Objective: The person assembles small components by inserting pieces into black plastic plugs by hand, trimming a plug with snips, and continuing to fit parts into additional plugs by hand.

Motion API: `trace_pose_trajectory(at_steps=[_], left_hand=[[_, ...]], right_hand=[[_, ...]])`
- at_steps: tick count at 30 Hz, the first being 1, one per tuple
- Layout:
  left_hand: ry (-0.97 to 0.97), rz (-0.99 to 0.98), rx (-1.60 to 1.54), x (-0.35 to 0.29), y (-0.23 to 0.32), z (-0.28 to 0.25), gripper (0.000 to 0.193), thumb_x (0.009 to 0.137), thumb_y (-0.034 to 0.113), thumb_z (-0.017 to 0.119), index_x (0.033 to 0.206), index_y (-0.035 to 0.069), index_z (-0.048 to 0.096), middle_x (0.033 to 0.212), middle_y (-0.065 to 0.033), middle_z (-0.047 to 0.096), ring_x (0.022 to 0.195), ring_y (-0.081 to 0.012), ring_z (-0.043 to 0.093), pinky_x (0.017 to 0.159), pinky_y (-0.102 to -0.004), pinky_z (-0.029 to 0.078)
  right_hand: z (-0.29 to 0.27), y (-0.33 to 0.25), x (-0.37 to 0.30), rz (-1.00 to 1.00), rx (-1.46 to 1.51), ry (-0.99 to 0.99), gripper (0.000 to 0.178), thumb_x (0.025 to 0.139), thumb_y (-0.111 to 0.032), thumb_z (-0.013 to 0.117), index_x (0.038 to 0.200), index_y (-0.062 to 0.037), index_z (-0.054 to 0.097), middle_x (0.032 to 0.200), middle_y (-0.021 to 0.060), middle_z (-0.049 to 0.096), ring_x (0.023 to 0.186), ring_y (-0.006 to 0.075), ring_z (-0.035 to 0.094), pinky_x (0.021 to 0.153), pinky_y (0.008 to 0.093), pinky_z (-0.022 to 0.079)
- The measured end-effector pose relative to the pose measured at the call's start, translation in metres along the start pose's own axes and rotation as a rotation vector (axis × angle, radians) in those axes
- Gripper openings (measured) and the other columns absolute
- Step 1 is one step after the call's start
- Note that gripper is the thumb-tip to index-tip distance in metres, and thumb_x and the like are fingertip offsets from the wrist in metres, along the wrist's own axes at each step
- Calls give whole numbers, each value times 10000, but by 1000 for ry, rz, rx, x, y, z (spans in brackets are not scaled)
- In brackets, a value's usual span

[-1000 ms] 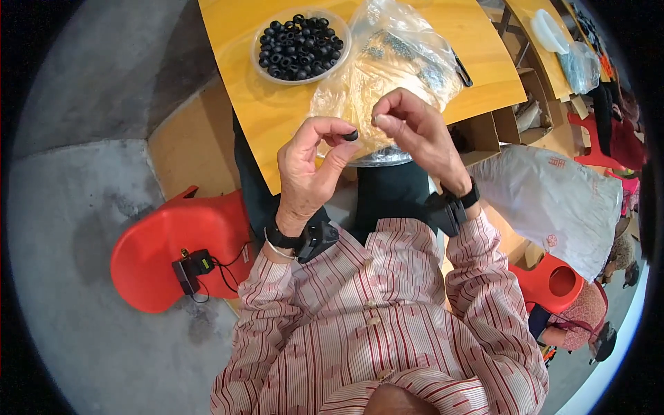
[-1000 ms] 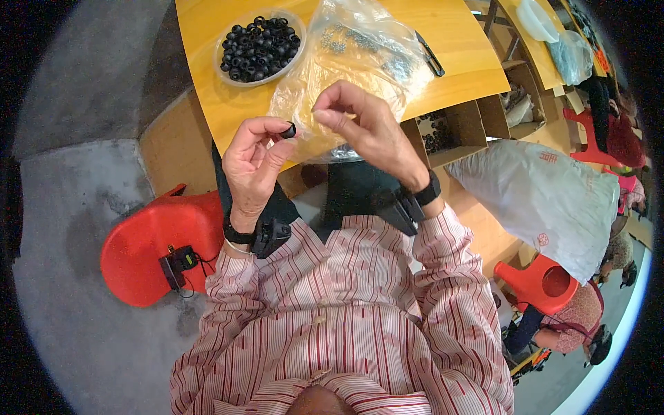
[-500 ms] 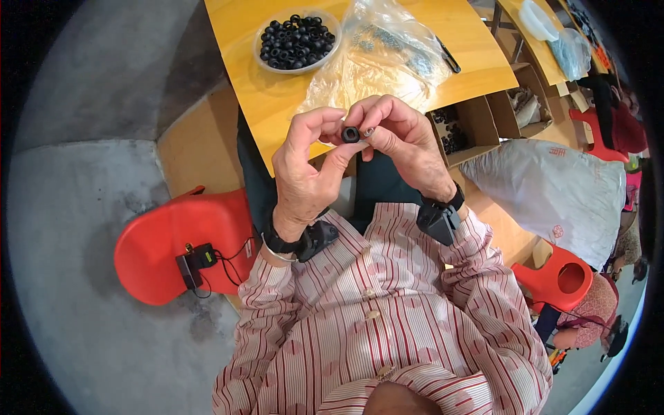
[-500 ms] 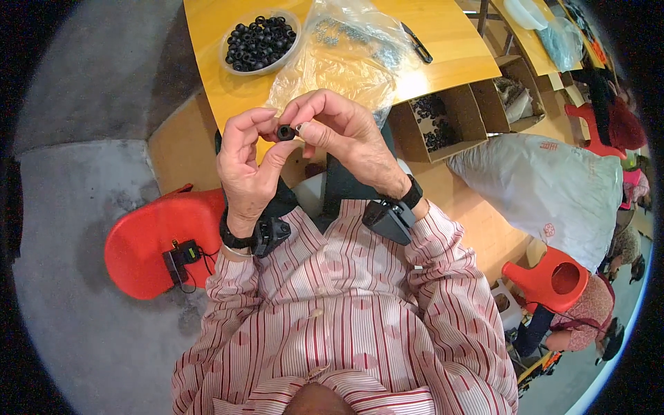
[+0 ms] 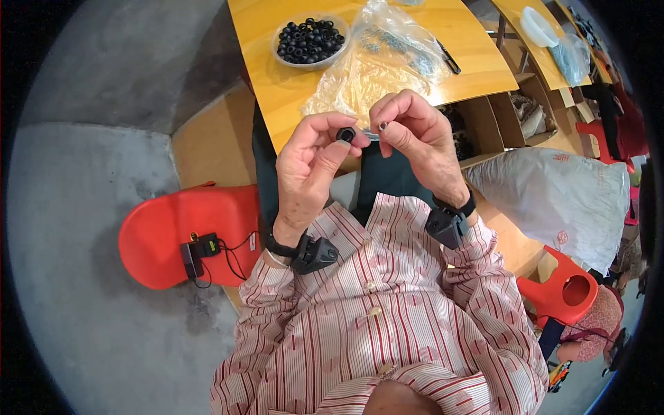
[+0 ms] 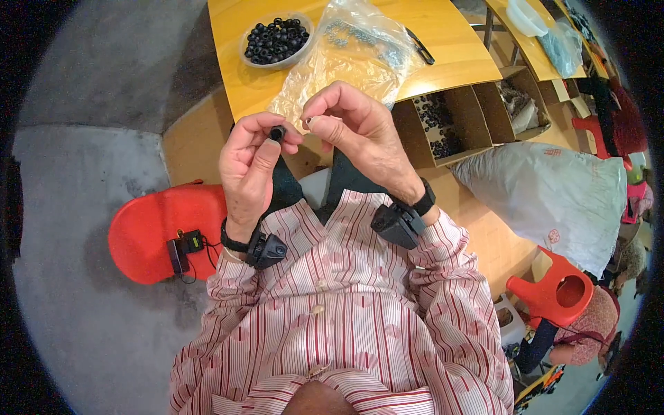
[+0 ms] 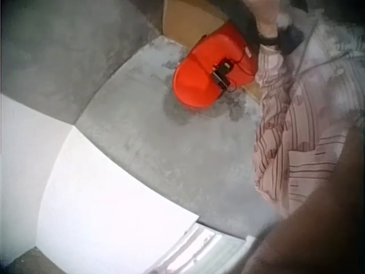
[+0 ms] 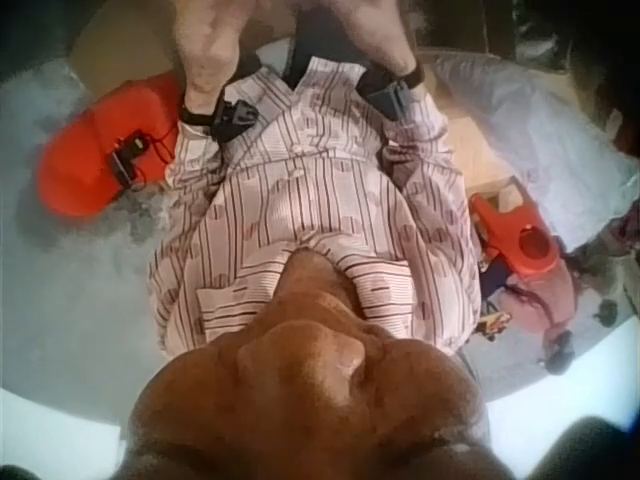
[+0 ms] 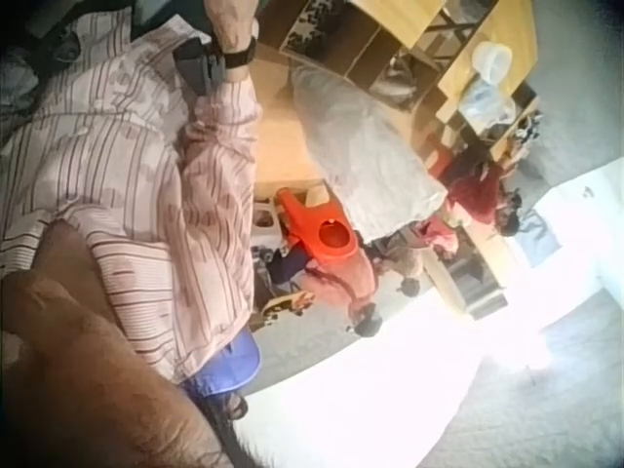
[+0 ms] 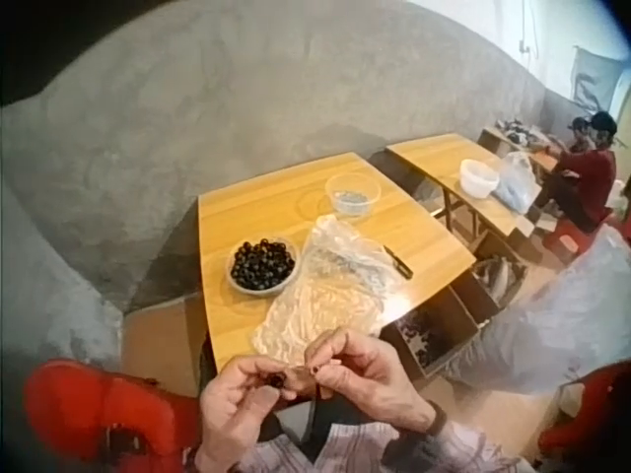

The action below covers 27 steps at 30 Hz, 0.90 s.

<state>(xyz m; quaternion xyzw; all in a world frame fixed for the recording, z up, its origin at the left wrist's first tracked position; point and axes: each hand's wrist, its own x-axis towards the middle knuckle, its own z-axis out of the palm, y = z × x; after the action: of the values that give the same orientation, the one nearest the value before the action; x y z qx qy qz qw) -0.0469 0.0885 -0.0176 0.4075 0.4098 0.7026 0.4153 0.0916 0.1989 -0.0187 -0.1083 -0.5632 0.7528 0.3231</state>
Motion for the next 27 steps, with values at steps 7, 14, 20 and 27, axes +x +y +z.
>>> trace_pose_trajectory(at_steps=[7,14,20,27], left_hand=[[-13,35,44,-14,11,8,212,909,33,503,1109,-23,459,956,-102,599,882,-136,591,804,-248,474],[-48,58,156,-31,28,14,216,893,52,552,1082,-12,472,941,-68,580,852,-98,560,789,-222,459],[-79,102,52,-35,26,2,257,869,101,612,1069,6,481,969,-31,545,855,-68,503,757,-189,416],[-37,-23,-190,-40,35,14,408,853,278,639,1083,-3,453,925,-49,522,800,-114,455,735,-257,366]], right_hand=[[20,-31,-14,-111,-387,17,101,876,-46,575,969,-7,575,875,13,586,754,51,535,617,190,446],[24,-49,-18,-219,-498,-66,102,852,-3,590,952,10,579,834,17,574,756,78,543,642,208,459],[29,-54,-19,-283,-535,-103,91,825,-21,630,905,6,598,807,34,580,743,94,551,646,219,461],[38,-57,-14,-472,-668,-117,114,756,-33,686,842,1,620,769,52,583,700,144,568,604,255,444]])
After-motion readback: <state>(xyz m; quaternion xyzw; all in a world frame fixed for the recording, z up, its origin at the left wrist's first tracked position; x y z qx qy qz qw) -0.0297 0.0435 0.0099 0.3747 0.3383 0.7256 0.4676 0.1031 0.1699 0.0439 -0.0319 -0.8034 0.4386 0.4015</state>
